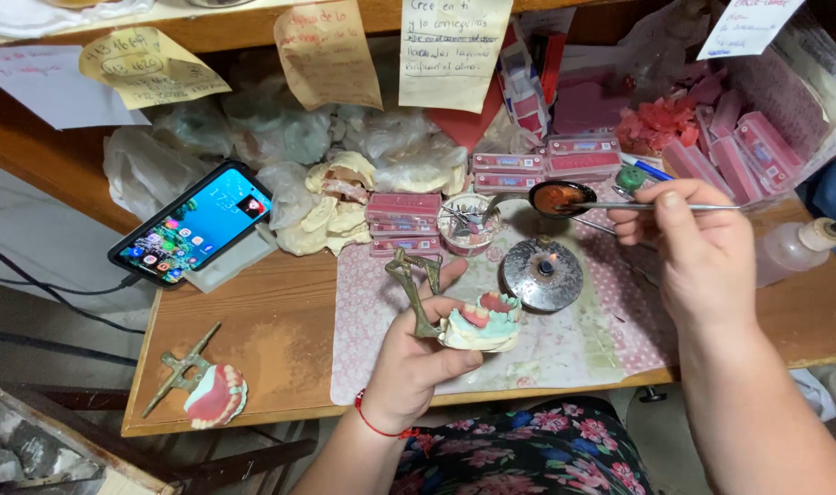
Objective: Applying wax to a dental model and shaping it with a carving tool
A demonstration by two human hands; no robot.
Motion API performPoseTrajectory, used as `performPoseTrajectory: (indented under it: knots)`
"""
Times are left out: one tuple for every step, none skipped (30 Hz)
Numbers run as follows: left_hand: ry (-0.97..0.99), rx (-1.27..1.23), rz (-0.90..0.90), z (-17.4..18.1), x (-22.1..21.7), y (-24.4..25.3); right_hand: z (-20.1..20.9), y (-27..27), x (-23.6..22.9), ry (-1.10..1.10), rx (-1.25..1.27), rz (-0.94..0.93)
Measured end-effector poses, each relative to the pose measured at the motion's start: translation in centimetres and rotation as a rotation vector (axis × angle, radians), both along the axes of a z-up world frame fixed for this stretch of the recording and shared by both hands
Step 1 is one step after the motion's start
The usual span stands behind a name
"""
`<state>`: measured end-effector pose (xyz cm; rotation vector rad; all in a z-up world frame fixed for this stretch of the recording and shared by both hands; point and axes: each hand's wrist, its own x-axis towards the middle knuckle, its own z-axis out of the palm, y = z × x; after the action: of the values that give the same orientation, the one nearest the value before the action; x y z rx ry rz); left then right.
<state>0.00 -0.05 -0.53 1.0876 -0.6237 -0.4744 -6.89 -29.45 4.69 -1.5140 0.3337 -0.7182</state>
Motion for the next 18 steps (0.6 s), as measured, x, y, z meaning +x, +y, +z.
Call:
performPoseTrajectory:
  knots:
    - [0.003, 0.0, -0.001, 0.0, 0.0, -0.1, -0.1, 0.0, 0.0, 0.003, 0.0, -0.001]
    - [0.015, -0.016, -0.017, 0.1, 0.0, -0.1, -0.2, 0.0, 0.0, 0.001, -0.004, -0.004]
    - [0.028, -0.032, -0.033, 0.1, 0.0, 0.0, -0.4, 0.1, 0.0, 0.0, -0.007, -0.007]
    - [0.027, -0.031, -0.031, 0.2, 0.0, 0.0, -0.4, 0.1, 0.0, -0.001, -0.006, -0.006]
    - [0.044, -0.043, -0.037, 0.2, 0.0, 0.0, -0.3, 0.1, 0.0, -0.013, -0.011, -0.014]
    - [0.063, -0.054, -0.042, 0.3, 0.0, 0.0, -0.3, 0.2, -0.1, -0.023, -0.015, -0.021]
    - [0.065, -0.053, -0.04, 0.3, 0.0, 0.0, -0.1, 0.2, -0.2, -0.021, -0.014, -0.019]
    - [0.05, -0.04, -0.038, 0.3, 0.1, 0.0, 0.0, 0.3, -0.3, -0.051, 0.018, -0.035]
    - [0.035, -0.027, -0.037, 0.3, 0.1, 0.1, 0.1, 0.5, -0.4, -0.08, 0.05, -0.051]
    - [0.037, -0.025, -0.034, 0.4, 0.1, 0.1, 0.2, 0.9, -0.7, -0.078, 0.053, -0.048]
    - [0.021, -0.022, -0.039, 0.5, 0.0, 0.1, 0.3, 1.4, -1.0, -0.132, 0.052, -0.002]
    - [0.004, -0.02, -0.045, 0.7, 0.1, 0.1, 0.4, 1.8, -1.3, -0.188, 0.05, 0.043]
    - [0.004, -0.019, -0.044, 0.9, 0.1, 0.1, 0.9, 2.6, -1.6, -0.188, 0.052, 0.045]
    - [0.04, -0.066, -0.083, 1.1, 0.0, 0.0, 1.4, 3.4, -1.9, -0.221, 0.074, 0.159]
    - [0.077, -0.114, -0.121, 1.3, -0.1, 0.0, 1.9, 4.2, -2.3, -0.252, 0.096, 0.274]
    - [0.077, -0.114, -0.122, 1.1, -0.1, 0.0, 2.1, 4.6, -2.5, -0.252, 0.096, 0.273]
    - [0.094, -0.115, -0.137, 1.0, -0.1, 0.0, 2.3, 5.1, -2.7, -0.247, 0.09, 0.36]
    - [0.111, -0.116, -0.149, 1.0, -0.1, 0.0, 2.5, 5.6, -2.9, -0.241, 0.084, 0.45]
